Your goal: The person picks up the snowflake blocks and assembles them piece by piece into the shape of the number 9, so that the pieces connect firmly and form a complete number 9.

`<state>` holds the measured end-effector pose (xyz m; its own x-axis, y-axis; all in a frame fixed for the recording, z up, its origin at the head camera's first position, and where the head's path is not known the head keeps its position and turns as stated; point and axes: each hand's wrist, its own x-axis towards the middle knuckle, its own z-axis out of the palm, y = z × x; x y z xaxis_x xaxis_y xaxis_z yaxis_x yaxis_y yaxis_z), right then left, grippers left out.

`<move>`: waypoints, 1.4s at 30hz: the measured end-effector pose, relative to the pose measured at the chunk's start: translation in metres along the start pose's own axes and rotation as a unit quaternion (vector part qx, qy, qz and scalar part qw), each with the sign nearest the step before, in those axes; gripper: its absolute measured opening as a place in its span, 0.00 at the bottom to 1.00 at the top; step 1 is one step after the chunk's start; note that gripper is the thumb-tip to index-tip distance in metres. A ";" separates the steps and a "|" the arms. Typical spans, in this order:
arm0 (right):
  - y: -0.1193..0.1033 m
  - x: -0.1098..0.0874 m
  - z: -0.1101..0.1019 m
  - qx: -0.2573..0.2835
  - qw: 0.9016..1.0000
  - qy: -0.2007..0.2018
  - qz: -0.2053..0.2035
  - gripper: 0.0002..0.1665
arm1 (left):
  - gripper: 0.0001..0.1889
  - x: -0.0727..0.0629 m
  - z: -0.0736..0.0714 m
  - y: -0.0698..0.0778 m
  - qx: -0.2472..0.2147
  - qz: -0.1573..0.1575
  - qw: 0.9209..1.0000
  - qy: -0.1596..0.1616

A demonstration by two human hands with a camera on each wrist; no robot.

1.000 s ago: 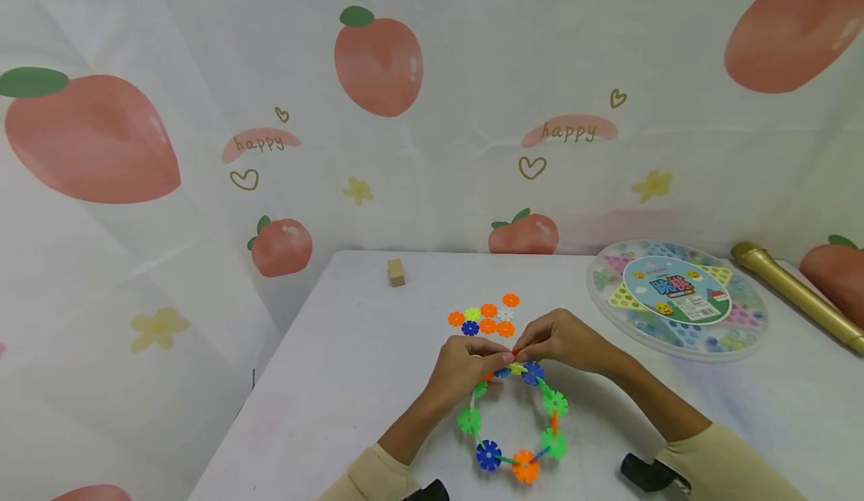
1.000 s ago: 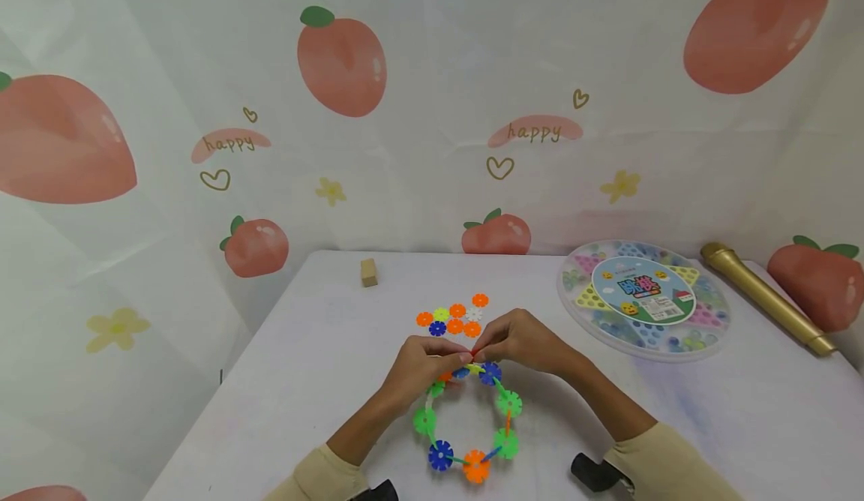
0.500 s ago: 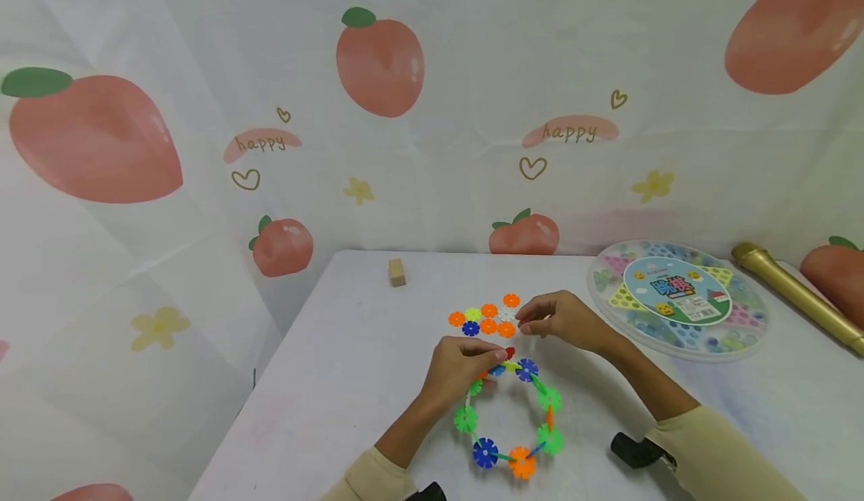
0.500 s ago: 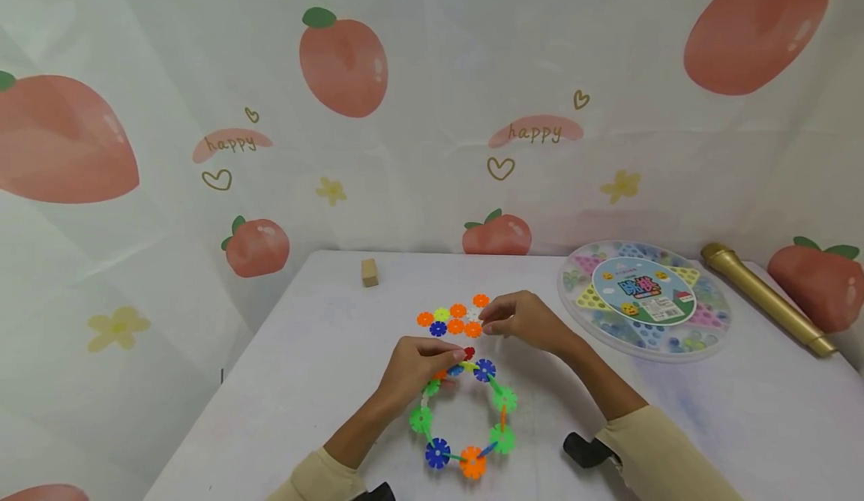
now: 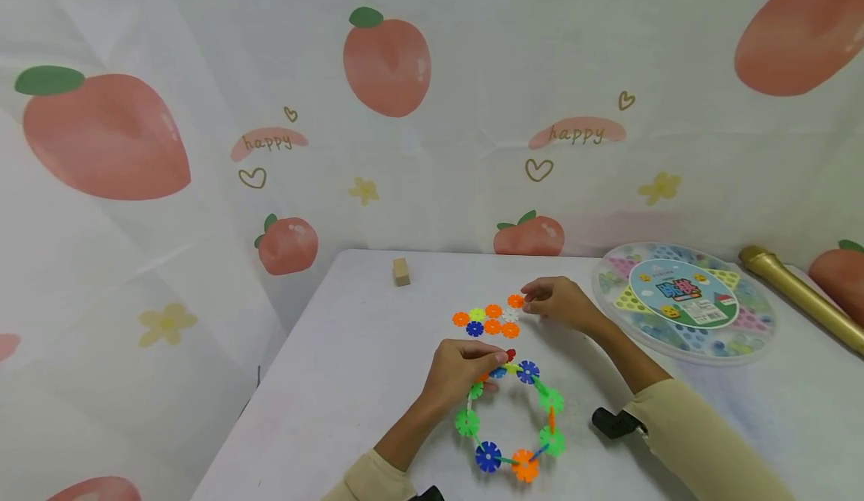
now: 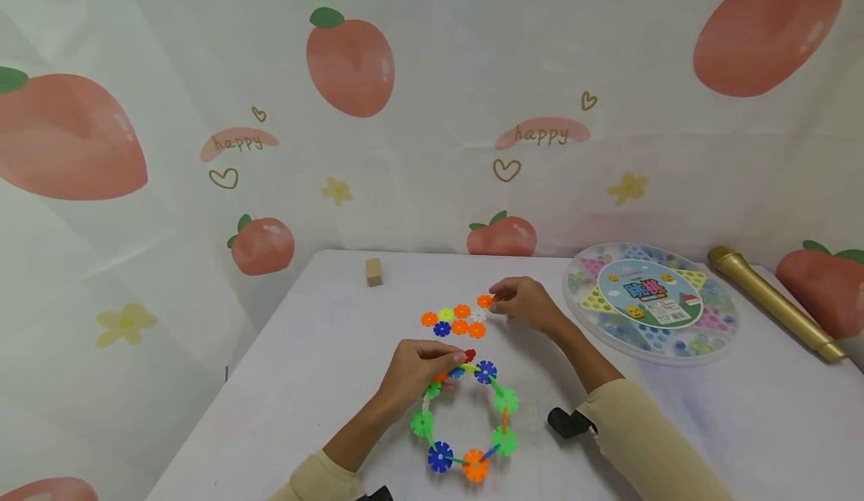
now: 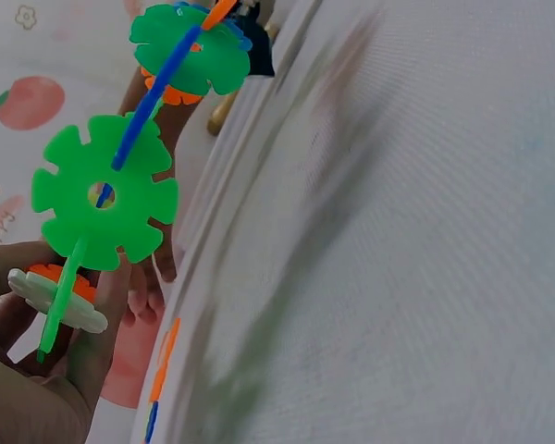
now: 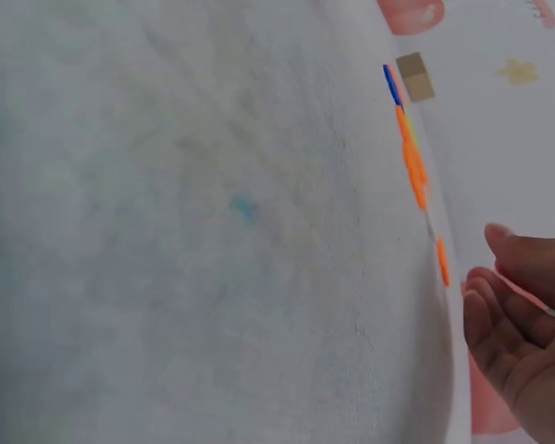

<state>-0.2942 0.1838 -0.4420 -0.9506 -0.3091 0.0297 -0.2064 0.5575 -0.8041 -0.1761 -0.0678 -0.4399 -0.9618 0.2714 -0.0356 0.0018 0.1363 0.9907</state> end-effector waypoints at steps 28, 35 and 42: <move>0.003 0.036 0.009 -0.113 0.993 -0.015 -0.027 0.16 | 0.10 -0.002 0.000 0.001 -0.033 -0.008 0.999 -0.005; 0.002 0.035 0.008 -0.123 0.992 -0.016 -0.007 0.14 | 0.09 -0.003 0.000 0.001 -0.036 -0.008 0.999 0.000; 0.003 0.025 0.000 -0.105 0.994 0.000 -0.002 0.11 | 0.11 -0.005 -0.001 -0.001 -0.034 -0.006 0.999 -0.005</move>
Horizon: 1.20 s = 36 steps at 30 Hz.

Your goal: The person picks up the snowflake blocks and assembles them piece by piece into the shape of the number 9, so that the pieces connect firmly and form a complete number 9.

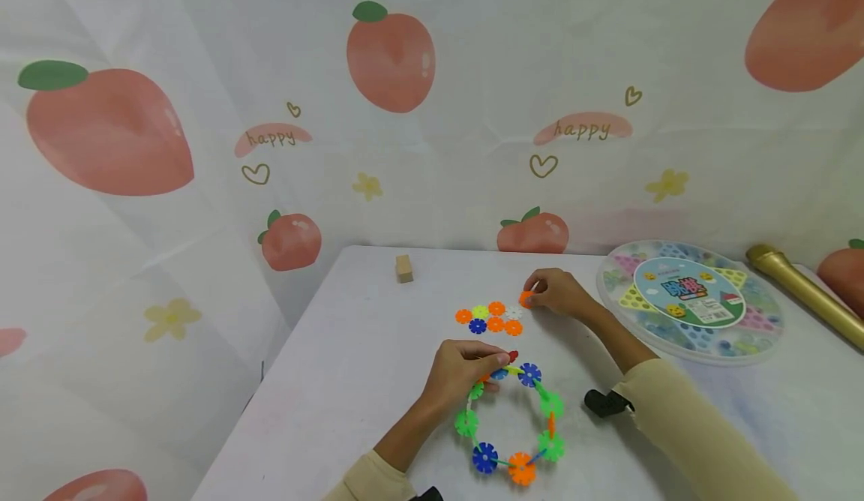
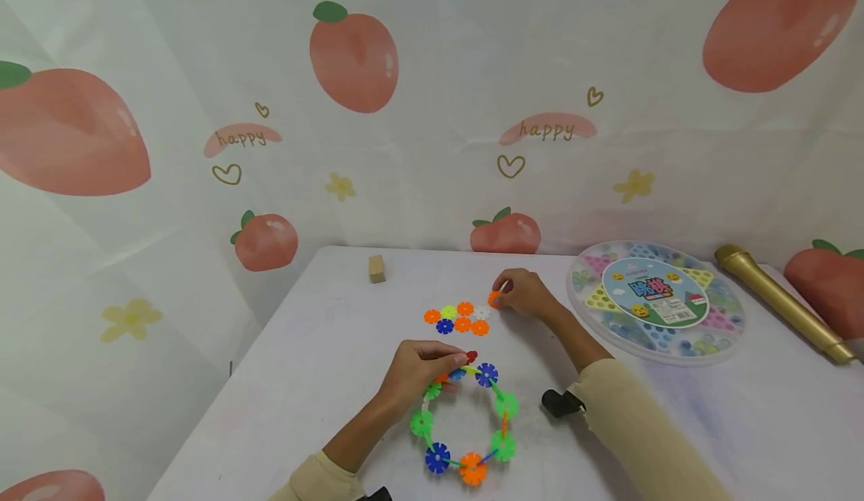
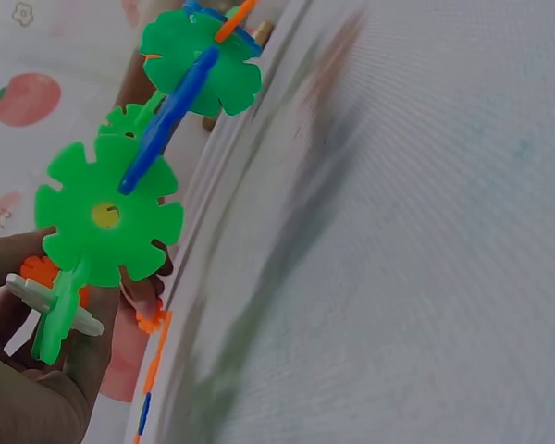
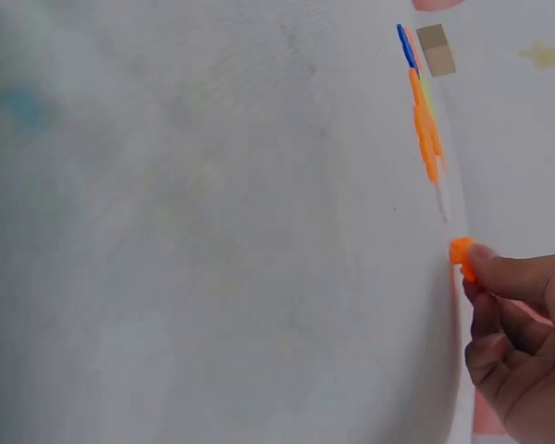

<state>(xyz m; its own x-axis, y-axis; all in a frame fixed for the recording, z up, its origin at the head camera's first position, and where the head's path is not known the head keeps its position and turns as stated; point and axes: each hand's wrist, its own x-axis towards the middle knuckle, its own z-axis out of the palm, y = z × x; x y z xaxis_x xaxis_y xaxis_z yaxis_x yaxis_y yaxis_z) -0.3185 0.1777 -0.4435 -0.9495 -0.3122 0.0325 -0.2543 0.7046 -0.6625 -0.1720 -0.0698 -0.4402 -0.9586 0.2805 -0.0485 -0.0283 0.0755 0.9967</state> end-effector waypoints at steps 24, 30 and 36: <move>-0.025 -0.066 -0.012 0.141 0.985 -0.094 0.004 0.09 | 0.10 0.008 0.000 -0.005 0.027 0.020 0.999 0.010; -0.029 -0.078 -0.013 0.184 0.976 -0.115 0.002 0.15 | 0.10 0.009 0.000 -0.005 0.028 0.033 0.999 0.008; -0.033 -0.087 -0.011 0.213 0.969 -0.124 -0.006 0.18 | 0.10 0.010 0.001 -0.005 0.030 0.037 0.999 0.007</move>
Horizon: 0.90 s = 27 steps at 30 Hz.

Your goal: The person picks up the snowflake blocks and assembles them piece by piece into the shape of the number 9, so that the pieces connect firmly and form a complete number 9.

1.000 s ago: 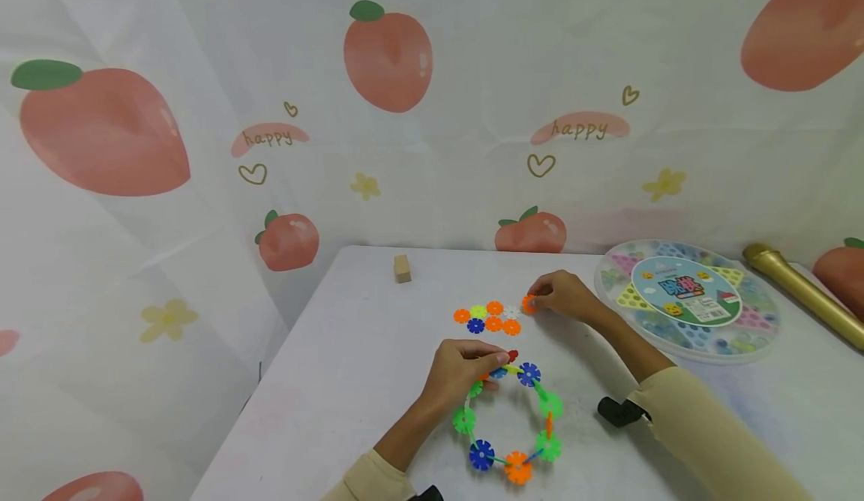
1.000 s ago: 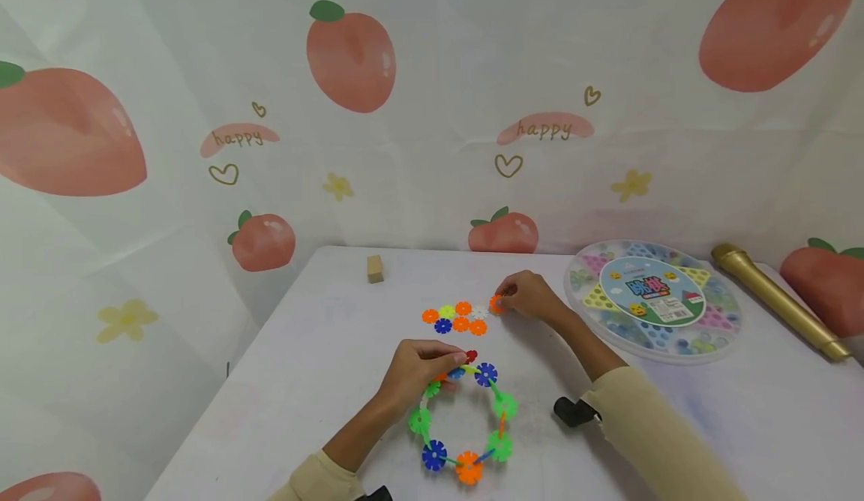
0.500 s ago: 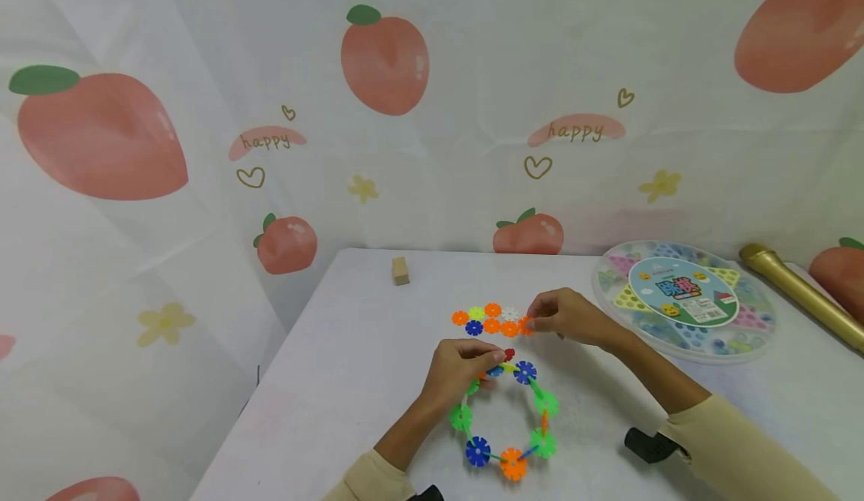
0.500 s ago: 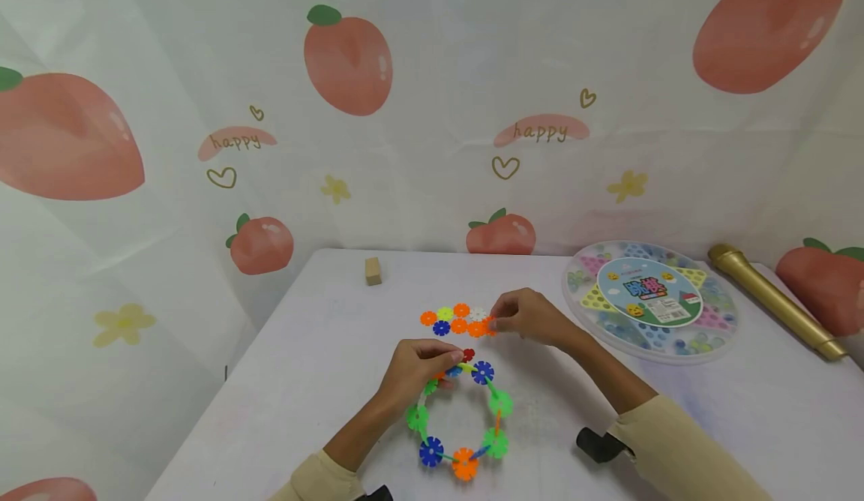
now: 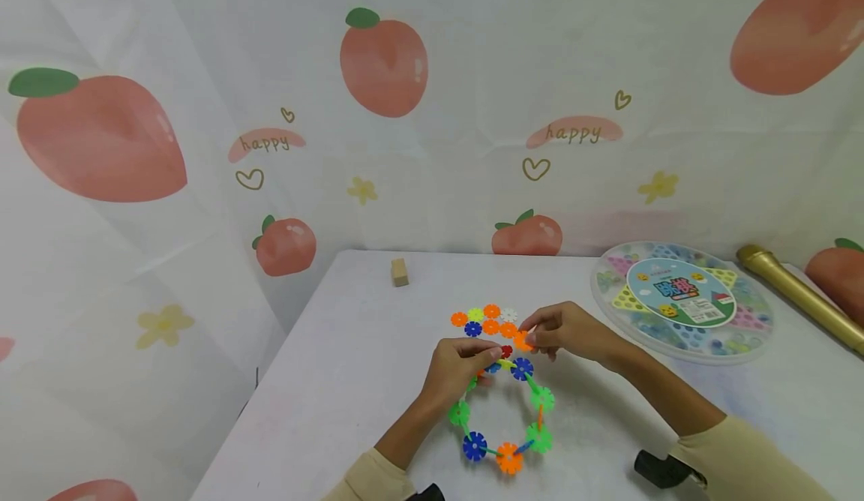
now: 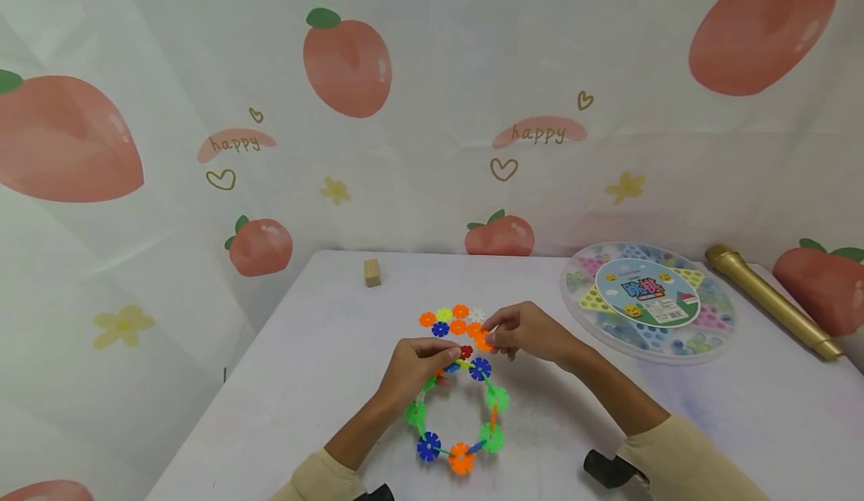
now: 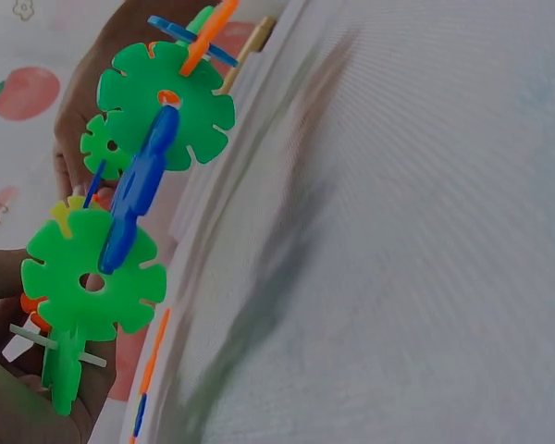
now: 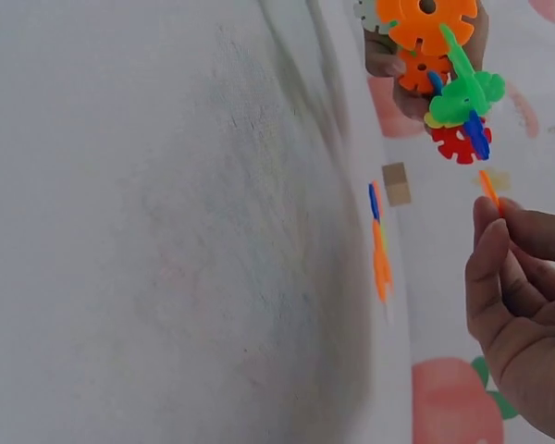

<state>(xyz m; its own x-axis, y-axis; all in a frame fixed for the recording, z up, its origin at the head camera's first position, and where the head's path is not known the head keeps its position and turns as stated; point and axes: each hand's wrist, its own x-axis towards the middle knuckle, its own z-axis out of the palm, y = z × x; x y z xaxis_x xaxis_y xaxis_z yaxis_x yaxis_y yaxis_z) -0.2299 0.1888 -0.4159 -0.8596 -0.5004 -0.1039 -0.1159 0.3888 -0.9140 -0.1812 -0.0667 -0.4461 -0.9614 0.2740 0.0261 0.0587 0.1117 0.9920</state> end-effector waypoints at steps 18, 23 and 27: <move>0.001 0.000 0.007 0.007 1.000 -0.007 -0.003 0.13 | 0.09 0.000 0.002 0.000 0.005 0.002 1.000 0.010; 0.003 0.000 0.008 0.011 1.000 -0.008 -0.011 0.12 | 0.09 0.000 0.003 0.001 0.003 0.002 1.000 0.008; 0.004 -0.001 0.009 0.009 1.000 -0.004 -0.015 0.12 | 0.08 0.000 0.004 0.003 0.009 0.008 1.000 0.008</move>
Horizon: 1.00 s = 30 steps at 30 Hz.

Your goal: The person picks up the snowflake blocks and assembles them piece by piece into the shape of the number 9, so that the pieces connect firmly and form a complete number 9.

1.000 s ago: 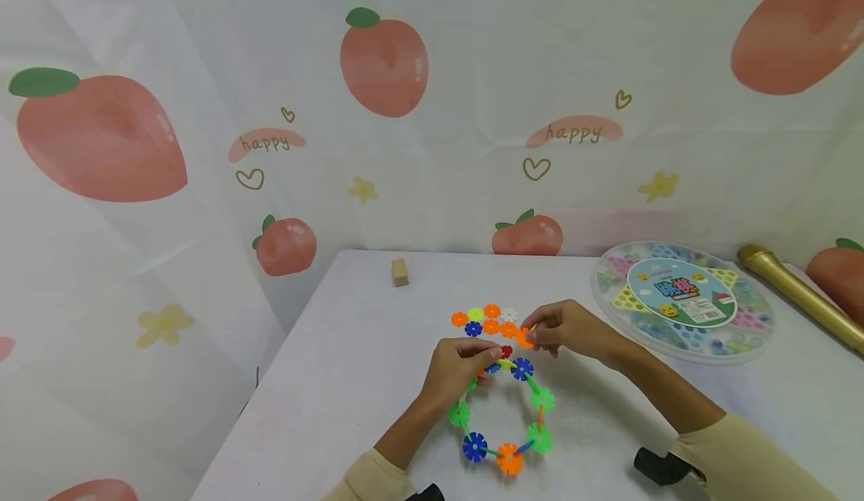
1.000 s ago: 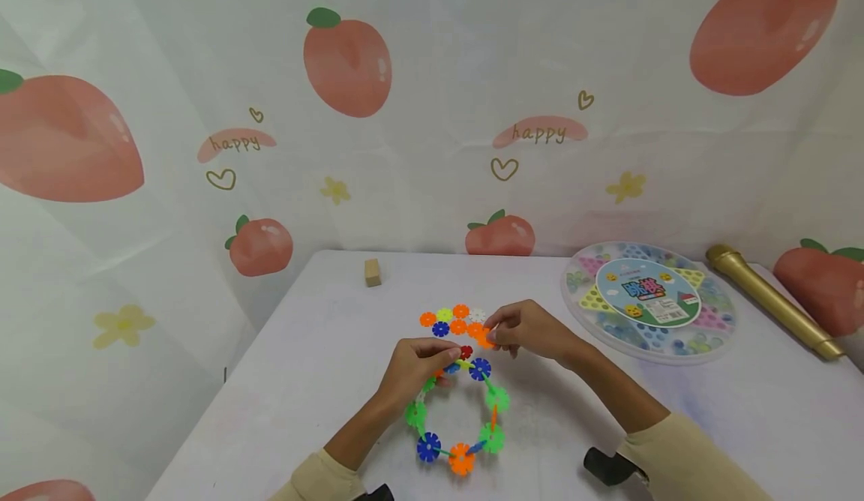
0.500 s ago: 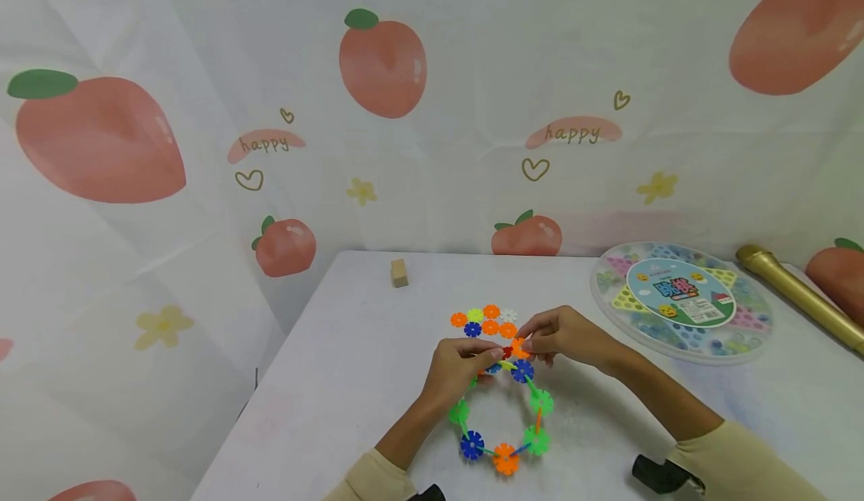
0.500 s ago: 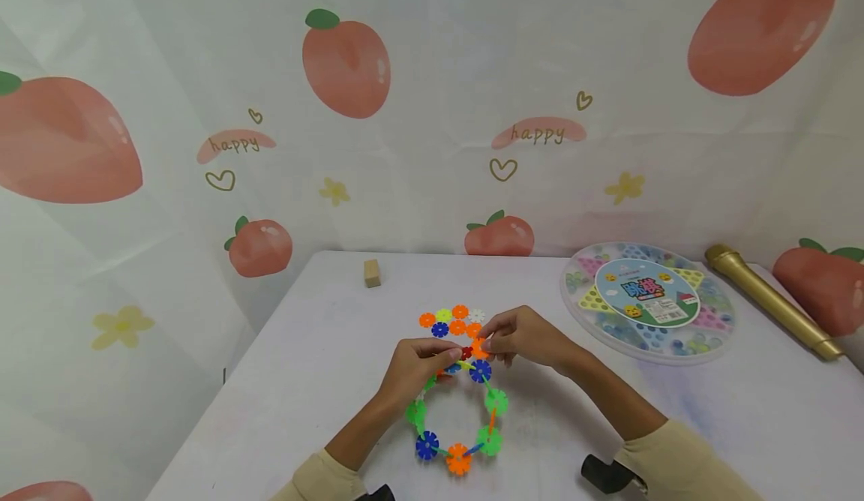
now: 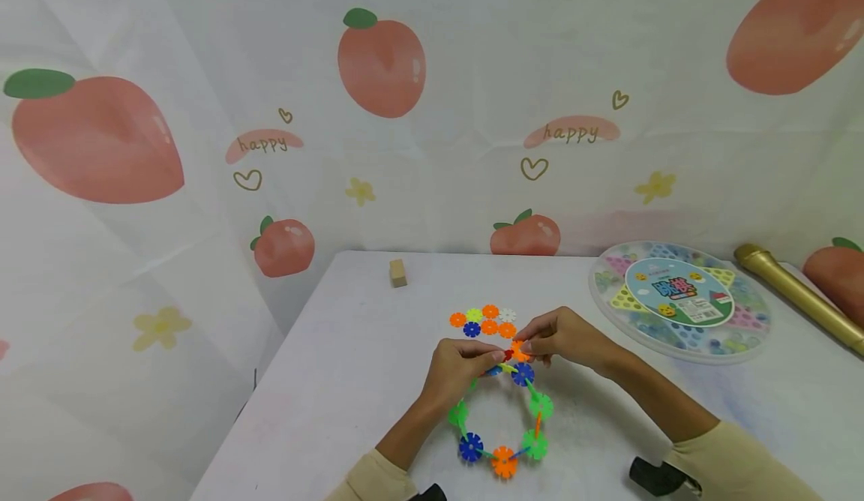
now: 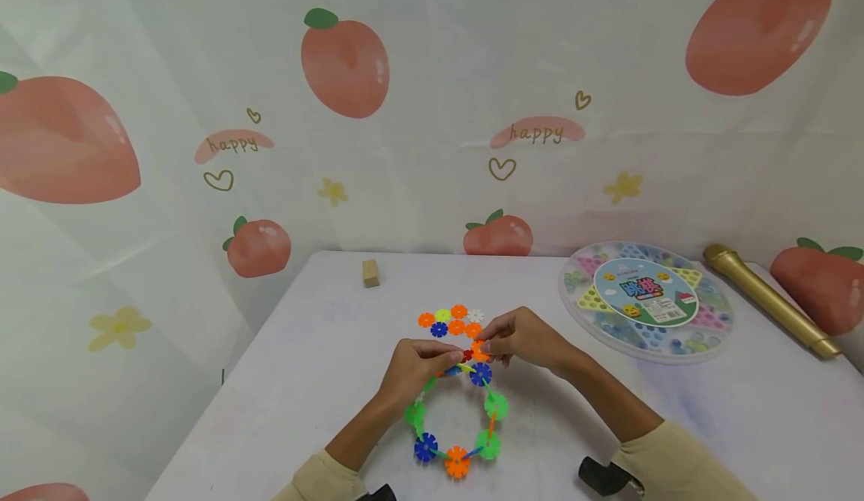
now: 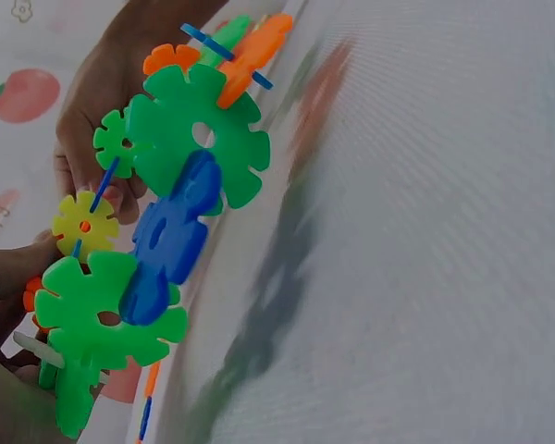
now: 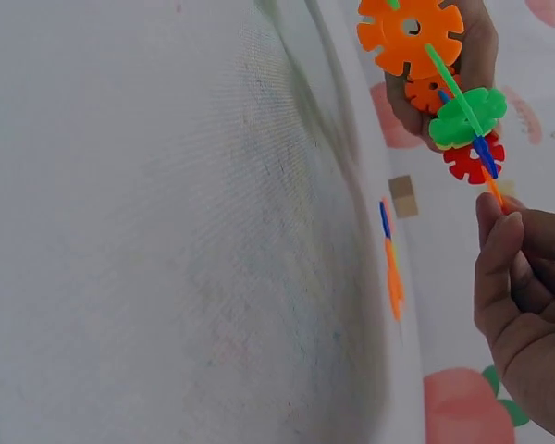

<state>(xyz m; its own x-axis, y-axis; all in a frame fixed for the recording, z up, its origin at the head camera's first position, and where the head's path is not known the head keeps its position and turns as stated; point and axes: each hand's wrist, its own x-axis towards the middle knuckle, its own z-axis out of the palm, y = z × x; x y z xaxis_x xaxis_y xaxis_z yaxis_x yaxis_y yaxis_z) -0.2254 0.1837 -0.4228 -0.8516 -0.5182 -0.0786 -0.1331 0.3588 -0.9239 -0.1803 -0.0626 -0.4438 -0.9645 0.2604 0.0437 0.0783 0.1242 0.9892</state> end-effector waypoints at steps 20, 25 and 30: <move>-0.005 0.001 0.003 -0.016 1.000 0.000 0.000 0.12 | 0.08 0.002 0.003 0.000 0.009 -0.001 1.000 0.012; -0.001 0.001 0.002 -0.005 1.000 -0.007 0.006 0.18 | 0.09 0.002 0.005 -0.002 0.016 -0.006 1.000 0.024; 0.003 0.001 0.000 0.023 1.000 -0.003 0.014 0.20 | 0.09 0.003 0.006 -0.002 0.020 0.000 0.999 0.033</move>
<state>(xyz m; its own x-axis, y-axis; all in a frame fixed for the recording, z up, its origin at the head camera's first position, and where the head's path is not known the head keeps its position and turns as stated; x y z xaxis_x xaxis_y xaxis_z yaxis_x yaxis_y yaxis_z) -0.2266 0.1844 -0.4254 -0.8517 -0.5128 -0.1075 -0.0846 0.3371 -0.9376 -0.1816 -0.0564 -0.4470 -0.9789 0.1976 0.0530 0.0861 0.1628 0.9829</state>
